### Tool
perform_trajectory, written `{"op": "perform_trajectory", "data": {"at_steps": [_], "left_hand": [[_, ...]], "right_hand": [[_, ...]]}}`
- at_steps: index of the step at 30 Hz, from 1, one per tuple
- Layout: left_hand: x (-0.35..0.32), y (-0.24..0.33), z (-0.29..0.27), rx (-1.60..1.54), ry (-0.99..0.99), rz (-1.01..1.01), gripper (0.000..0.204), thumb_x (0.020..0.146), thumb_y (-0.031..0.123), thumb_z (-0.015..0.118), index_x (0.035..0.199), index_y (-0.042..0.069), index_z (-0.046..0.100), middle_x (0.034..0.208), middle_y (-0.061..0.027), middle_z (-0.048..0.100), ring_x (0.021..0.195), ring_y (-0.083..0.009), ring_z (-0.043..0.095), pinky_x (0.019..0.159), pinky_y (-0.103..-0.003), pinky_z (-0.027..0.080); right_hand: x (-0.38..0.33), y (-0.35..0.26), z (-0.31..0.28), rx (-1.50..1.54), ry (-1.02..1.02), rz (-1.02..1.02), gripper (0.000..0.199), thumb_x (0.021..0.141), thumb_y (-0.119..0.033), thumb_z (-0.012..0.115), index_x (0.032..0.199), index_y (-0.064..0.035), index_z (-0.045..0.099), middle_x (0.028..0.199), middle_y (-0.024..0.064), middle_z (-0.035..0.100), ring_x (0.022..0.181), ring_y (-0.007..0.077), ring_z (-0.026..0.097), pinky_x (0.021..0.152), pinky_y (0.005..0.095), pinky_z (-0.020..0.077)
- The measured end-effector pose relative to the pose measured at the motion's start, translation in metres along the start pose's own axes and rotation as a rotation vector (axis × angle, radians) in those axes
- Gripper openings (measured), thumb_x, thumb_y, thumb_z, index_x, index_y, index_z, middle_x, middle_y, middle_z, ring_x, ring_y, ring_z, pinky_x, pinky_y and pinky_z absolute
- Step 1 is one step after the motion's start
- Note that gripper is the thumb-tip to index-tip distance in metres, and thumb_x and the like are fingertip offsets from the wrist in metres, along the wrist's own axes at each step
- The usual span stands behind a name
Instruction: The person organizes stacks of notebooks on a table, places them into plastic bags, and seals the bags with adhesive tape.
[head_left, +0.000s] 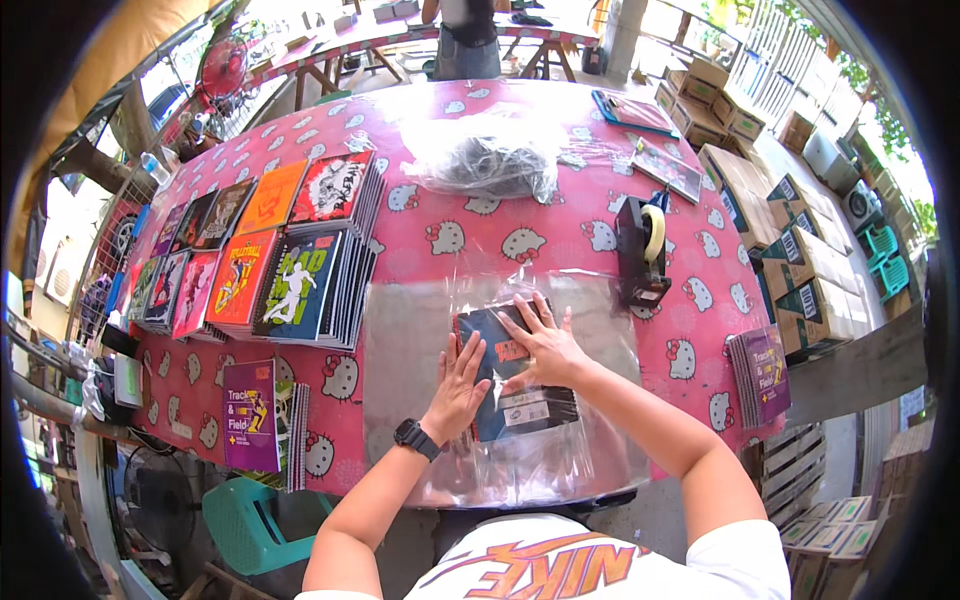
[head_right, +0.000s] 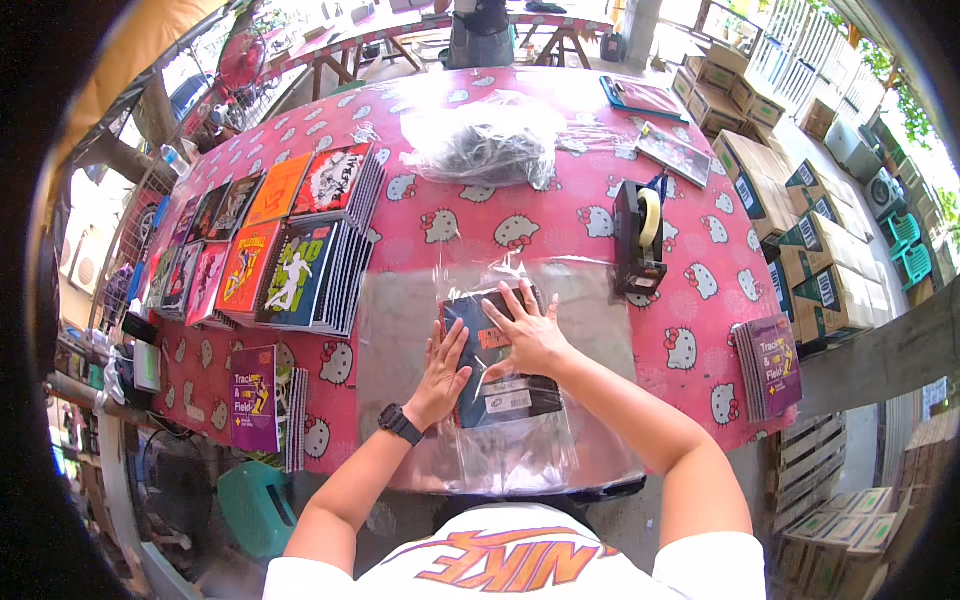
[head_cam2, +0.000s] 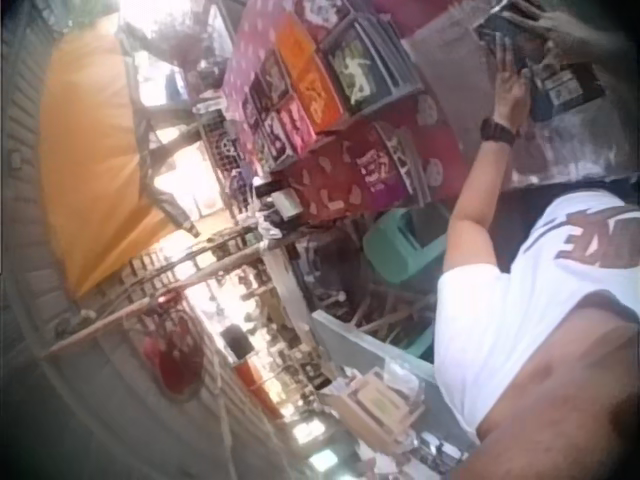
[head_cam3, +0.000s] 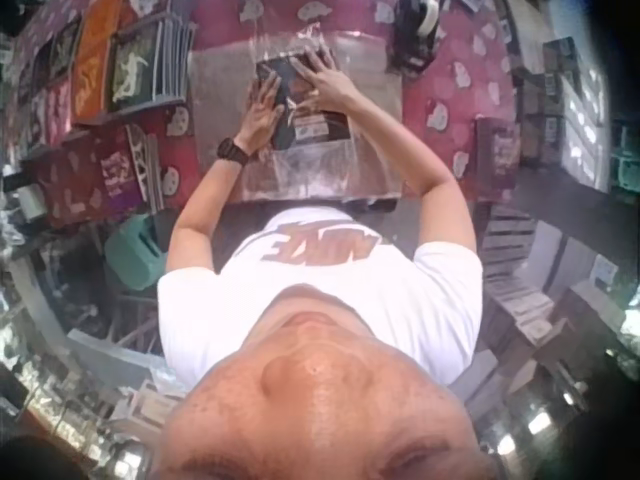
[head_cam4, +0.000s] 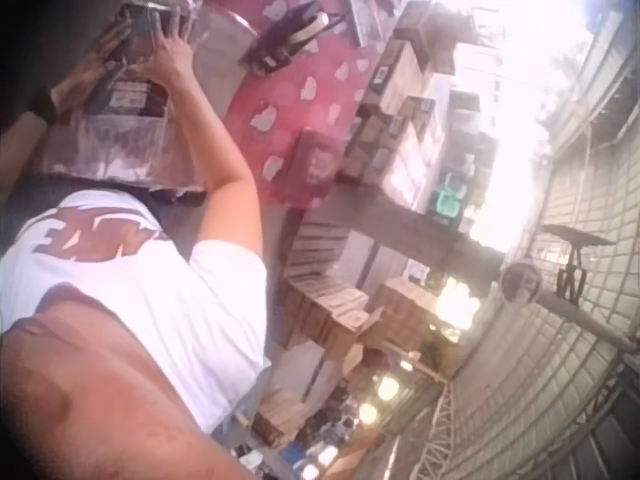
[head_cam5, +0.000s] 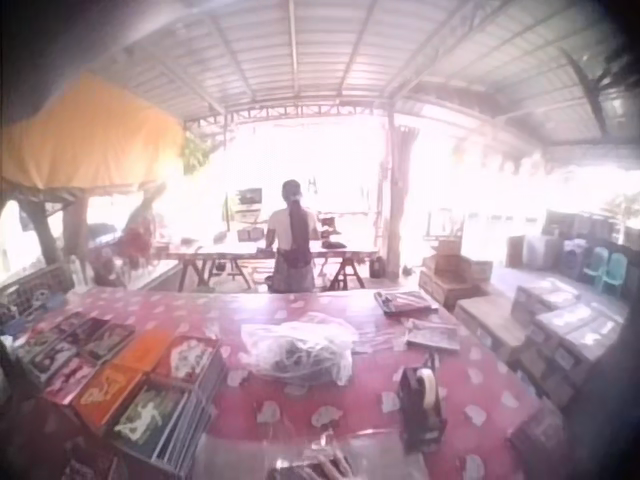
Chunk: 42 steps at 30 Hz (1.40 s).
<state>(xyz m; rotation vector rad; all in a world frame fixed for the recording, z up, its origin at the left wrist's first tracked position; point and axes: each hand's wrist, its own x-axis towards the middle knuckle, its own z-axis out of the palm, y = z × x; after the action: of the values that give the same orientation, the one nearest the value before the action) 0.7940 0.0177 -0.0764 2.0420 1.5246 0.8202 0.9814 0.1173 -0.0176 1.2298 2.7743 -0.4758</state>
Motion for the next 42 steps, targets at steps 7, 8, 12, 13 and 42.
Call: {"op": "perform_trajectory", "data": {"at_steps": [7, 8, 12, 13, 42], "left_hand": [[0.027, 0.028, -0.013, 0.217, -0.159, -0.115, 0.051, 0.088, 0.037, 0.048, 0.137, 0.03, 0.035, 0.148, 0.0041, 0.022, 0.137, -0.0366, -0.004, 0.102, -0.065, -0.001], [0.033, 0.028, -0.012, 0.238, -0.147, -0.124, 0.051, 0.086, 0.038, 0.051, 0.135, 0.032, 0.037, 0.147, 0.0048, 0.024, 0.137, -0.0371, -0.003, 0.1, -0.068, -0.001], [0.048, 0.031, -0.013, 0.255, -0.141, -0.131, 0.056, 0.078, 0.046, 0.06, 0.131, 0.034, 0.044, 0.145, 0.0069, 0.028, 0.137, -0.0364, 0.001, 0.098, -0.071, 0.001], [0.049, 0.029, -0.013, 0.27, -0.147, -0.134, 0.057, 0.076, 0.047, 0.061, 0.13, 0.033, 0.045, 0.145, 0.0075, 0.027, 0.137, -0.0357, 0.002, 0.098, -0.071, 0.002], [0.056, 0.057, -0.015, 0.337, -0.174, -0.297, 0.076, 0.057, 0.055, 0.072, 0.124, 0.033, 0.046, 0.135, 0.0002, 0.029, 0.133, -0.0427, -0.001, 0.091, -0.076, 0.019]], "right_hand": [[0.004, -0.006, -0.003, 0.027, -0.029, 0.059, 0.125, 0.045, -0.068, 0.072, 0.144, -0.0245, 0.009, 0.148, 0.018, 0.004, 0.135, 0.0433, -0.002, 0.097, 0.0708, 0.0118], [0.004, -0.009, -0.004, 0.058, 0.003, 0.074, 0.129, 0.044, -0.064, 0.075, 0.144, -0.0233, 0.004, 0.149, 0.0181, 0.003, 0.135, 0.0431, -0.002, 0.098, 0.0695, 0.0131], [-0.009, -0.006, 0.014, 0.184, 0.275, 0.063, 0.125, 0.05, -0.055, 0.077, 0.144, -0.0179, 0.005, 0.148, 0.019, 0.003, 0.136, 0.0418, 0.002, 0.098, 0.0696, 0.0108], [-0.015, 0.001, 0.013, 0.179, 0.276, 0.072, 0.125, 0.05, -0.055, 0.077, 0.144, -0.0179, 0.005, 0.148, 0.019, 0.003, 0.136, 0.0418, 0.002, 0.098, 0.0696, 0.0108], [-0.089, 0.144, -0.009, 0.819, 0.569, 0.553, 0.029, 0.076, -0.031, 0.068, 0.071, -0.0023, 0.066, 0.055, 0.0024, 0.055, 0.048, 0.0118, 0.051, 0.045, 0.027, 0.0374]]}}
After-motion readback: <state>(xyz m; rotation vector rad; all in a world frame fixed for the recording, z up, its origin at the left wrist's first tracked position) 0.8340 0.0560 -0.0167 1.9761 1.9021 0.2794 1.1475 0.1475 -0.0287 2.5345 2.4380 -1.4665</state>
